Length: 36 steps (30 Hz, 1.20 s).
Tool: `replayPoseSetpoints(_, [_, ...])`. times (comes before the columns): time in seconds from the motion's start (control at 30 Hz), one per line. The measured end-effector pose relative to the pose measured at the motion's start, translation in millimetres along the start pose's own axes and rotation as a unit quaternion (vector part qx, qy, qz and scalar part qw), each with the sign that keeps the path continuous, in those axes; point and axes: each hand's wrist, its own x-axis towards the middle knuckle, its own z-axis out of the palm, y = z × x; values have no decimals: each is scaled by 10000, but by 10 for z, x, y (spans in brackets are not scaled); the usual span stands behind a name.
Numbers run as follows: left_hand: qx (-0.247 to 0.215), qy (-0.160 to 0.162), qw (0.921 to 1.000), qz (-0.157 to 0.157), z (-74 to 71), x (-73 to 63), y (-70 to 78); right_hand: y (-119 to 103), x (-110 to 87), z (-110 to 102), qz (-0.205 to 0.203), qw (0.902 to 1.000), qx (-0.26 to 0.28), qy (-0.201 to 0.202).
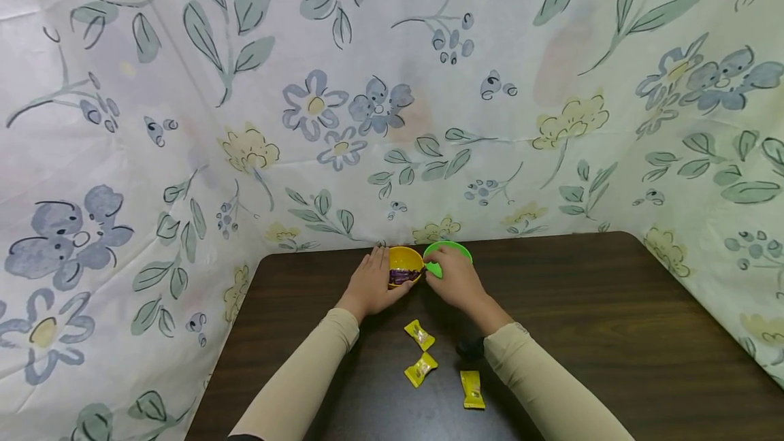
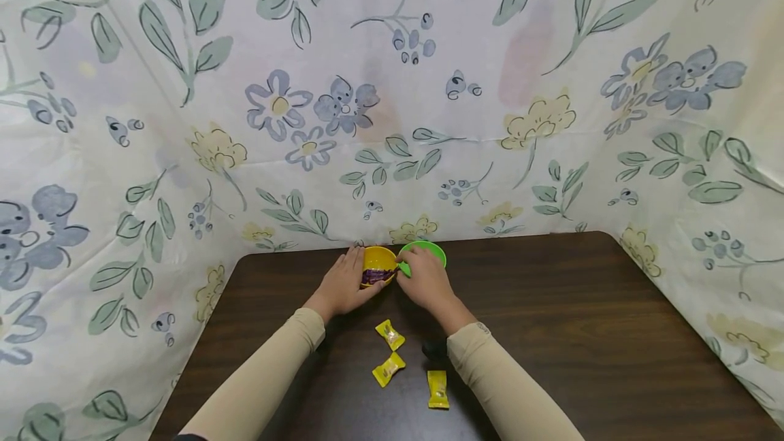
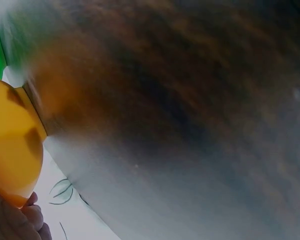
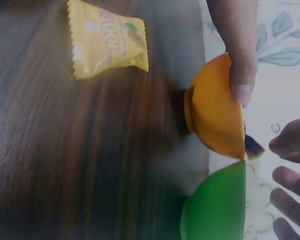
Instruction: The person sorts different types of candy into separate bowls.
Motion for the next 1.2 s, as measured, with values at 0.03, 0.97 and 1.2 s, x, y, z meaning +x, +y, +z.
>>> replayPoseSetpoints(0.03, [-20,10,10000,0,4,6,0,19,-15,-9,-17,10000,-22,48])
replayPoseSetpoints(0.97, [59,53,10000,41,-24,2,17,92,-153,58,-402,9908,-948,-874])
replayPoseSetpoints(1.2, [39,-19,10000,-13,-28,-13,3,285,-203,21,-529,9942,-738,-574])
